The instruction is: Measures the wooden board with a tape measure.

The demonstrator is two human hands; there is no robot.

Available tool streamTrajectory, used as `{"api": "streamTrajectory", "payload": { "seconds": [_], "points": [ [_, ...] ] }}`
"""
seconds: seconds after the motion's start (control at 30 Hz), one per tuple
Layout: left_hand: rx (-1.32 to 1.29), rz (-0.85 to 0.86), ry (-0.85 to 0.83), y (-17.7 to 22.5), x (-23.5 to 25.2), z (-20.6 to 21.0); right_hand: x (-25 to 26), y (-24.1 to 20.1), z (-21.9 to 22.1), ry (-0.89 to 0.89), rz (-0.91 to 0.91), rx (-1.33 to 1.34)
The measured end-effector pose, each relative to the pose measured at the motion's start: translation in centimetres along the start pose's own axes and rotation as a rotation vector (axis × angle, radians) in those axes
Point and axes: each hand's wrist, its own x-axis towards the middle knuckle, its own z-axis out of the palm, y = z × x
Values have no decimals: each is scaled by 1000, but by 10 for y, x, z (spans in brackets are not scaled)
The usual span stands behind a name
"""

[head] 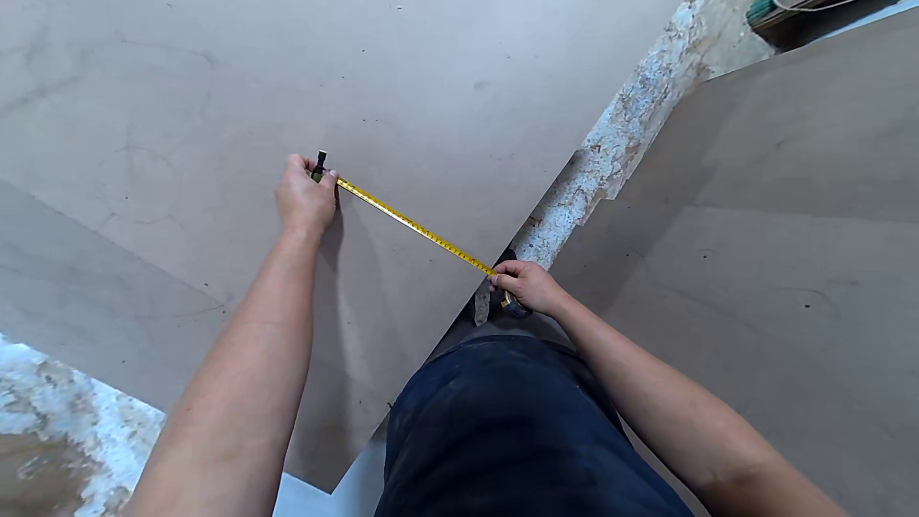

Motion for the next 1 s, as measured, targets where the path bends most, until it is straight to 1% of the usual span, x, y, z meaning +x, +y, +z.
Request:
{"api": "streamTrajectory", "payload": {
  "seconds": [0.1, 0.2, 0.4, 0.5, 0.7, 1.0],
  "points": [
    [15, 31, 5, 4, -12, 3, 0, 0, 3, -4, -11, 15],
    [24, 42, 11, 2, -13, 4, 1, 1, 4, -9, -7, 15],
    [87, 105, -97, 5, -28, 11, 2, 0, 5, -2, -16, 12],
    [72, 100, -84, 7, -37, 18, 2, 0, 5, 1, -8, 2],
    [91, 106, -86, 6, -38, 19, 1, 0, 8, 19, 2, 1],
    [44, 137, -100, 0, -34, 18, -1, 0, 14, 59, -8, -48]
  ]
}}
